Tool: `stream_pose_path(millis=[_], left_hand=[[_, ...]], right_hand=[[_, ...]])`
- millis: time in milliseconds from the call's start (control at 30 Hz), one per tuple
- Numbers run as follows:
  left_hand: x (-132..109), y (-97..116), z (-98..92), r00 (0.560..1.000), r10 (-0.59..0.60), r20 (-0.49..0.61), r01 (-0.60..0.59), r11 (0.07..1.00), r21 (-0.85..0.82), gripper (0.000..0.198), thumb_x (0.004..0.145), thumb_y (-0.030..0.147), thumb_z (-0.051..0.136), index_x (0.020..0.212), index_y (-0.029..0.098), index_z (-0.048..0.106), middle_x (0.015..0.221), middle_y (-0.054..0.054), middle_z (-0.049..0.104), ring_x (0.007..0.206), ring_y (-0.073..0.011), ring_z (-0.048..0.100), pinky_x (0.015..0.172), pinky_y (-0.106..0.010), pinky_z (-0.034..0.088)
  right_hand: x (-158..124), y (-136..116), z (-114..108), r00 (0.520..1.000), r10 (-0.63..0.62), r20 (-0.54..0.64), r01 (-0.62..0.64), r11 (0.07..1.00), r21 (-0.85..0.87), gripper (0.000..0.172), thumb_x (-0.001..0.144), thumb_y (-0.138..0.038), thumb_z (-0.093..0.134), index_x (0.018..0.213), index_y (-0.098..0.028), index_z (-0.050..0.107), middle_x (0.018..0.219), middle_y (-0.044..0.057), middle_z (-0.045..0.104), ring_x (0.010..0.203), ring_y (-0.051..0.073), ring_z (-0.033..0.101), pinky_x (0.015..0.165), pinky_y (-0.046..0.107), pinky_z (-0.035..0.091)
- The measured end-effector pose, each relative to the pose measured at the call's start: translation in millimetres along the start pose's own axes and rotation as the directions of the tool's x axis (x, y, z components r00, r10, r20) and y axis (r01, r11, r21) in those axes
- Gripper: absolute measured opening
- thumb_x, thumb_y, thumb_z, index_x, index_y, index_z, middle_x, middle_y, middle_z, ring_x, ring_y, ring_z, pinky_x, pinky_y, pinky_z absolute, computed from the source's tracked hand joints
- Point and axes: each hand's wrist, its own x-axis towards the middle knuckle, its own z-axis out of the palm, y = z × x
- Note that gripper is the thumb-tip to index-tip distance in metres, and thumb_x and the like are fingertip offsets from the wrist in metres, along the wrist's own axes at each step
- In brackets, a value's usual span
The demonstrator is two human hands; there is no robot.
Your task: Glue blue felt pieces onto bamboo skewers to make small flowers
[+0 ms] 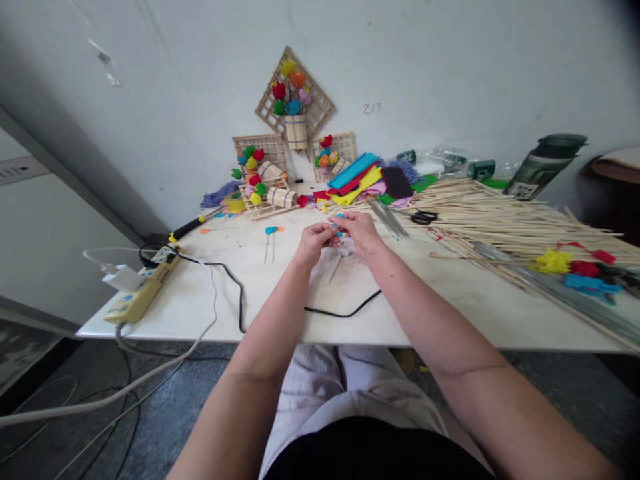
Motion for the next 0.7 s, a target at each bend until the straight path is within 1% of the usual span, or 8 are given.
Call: stream_pose_path(millis=[133, 233, 333, 433, 567, 700], left_hand=[[-0.5, -0.6, 0.5, 1.0, 0.005, 0.017, -0.005, 1.0, 0.004, 0.03, 0.062, 0.04, 0.074, 0.064, 0.013, 0.059, 0.053, -0.001, 0.06, 0.048, -0.0087, 0.053, 0.053, -0.024, 0.041], [-0.9, -0.8, 0.7, 1.0, 0.001, 0.02, -0.002, 1.0, 0.006, 0.03, 0.063, 0.039, 0.074, 0.064, 0.013, 0.059, 0.053, -0.002, 0.06, 0.047, -0.0089, 0.053, 0.053, -0.024, 0.041], [-0.9, -0.6, 0.3, 1.0, 0.015, 0.007, -0.015, 1.0, -0.014, 0.03, 0.062, 0.038, 0.075, 0.063, 0.014, 0.058, 0.052, 0.0, 0.059, 0.046, -0.0085, 0.053, 0.052, -0.023, 0.04], [-0.6, -0.2, -0.6, 0.999, 0.03, -0.022, -0.031, 0.999, -0.031, 0.029, 0.062, 0.038, 0.075, 0.064, 0.014, 0.058, 0.052, 0.0, 0.059, 0.046, -0.0081, 0.052, 0.052, -0.023, 0.04], [-1.0, 0.7, -0.7, 1.0, 0.019, -0.022, -0.019, 0.999, -0.027, 0.029, 0.062, 0.038, 0.075, 0.066, 0.014, 0.059, 0.053, 0.0, 0.059, 0.047, -0.0081, 0.053, 0.053, -0.023, 0.042], [-1.9, 1.9, 0.0, 1.0, 0.01, -0.005, -0.01, 1.0, -0.013, 0.031, 0.062, 0.04, 0.074, 0.065, 0.014, 0.059, 0.053, -0.001, 0.06, 0.046, -0.0084, 0.052, 0.052, -0.023, 0.041]], right_hand=[[-2.6, -2.5, 1.4, 1.0, -0.007, -0.005, 0.007, 1.0, 0.012, 0.027, 0.05, -0.034, 0.074, 0.05, -0.018, 0.052, 0.045, -0.005, 0.049, 0.042, 0.008, 0.041, 0.043, 0.024, 0.032], [-3.5, -3.4, 1.3, 1.0, -0.015, -0.023, 0.016, 0.999, 0.034, 0.025, 0.049, -0.03, 0.075, 0.049, -0.018, 0.052, 0.044, -0.005, 0.048, 0.042, 0.007, 0.04, 0.043, 0.023, 0.032], [-2.9, -3.2, 0.0, 1.0, -0.016, -0.016, 0.016, 1.0, 0.026, 0.022, 0.052, -0.032, 0.074, 0.054, -0.017, 0.059, 0.051, -0.003, 0.055, 0.048, 0.008, 0.046, 0.049, 0.023, 0.036], [-1.9, -2.9, -1.5, 1.0, -0.006, -0.016, 0.006, 1.0, 0.011, 0.023, 0.057, -0.038, 0.07, 0.061, -0.017, 0.064, 0.06, -0.001, 0.061, 0.055, 0.01, 0.052, 0.055, 0.024, 0.039], [-1.4, -3.2, -1.4, 0.997, -0.011, -0.074, 0.011, 1.0, 0.001, 0.022, 0.054, -0.037, 0.07, 0.059, -0.017, 0.061, 0.056, -0.003, 0.058, 0.052, 0.009, 0.049, 0.055, 0.024, 0.039], [-2.9, -4.1, 0.0, 0.995, -0.028, -0.093, 0.023, 0.998, -0.05, 0.023, 0.054, -0.037, 0.07, 0.055, -0.018, 0.057, 0.052, -0.004, 0.054, 0.05, 0.009, 0.045, 0.051, 0.024, 0.037]])
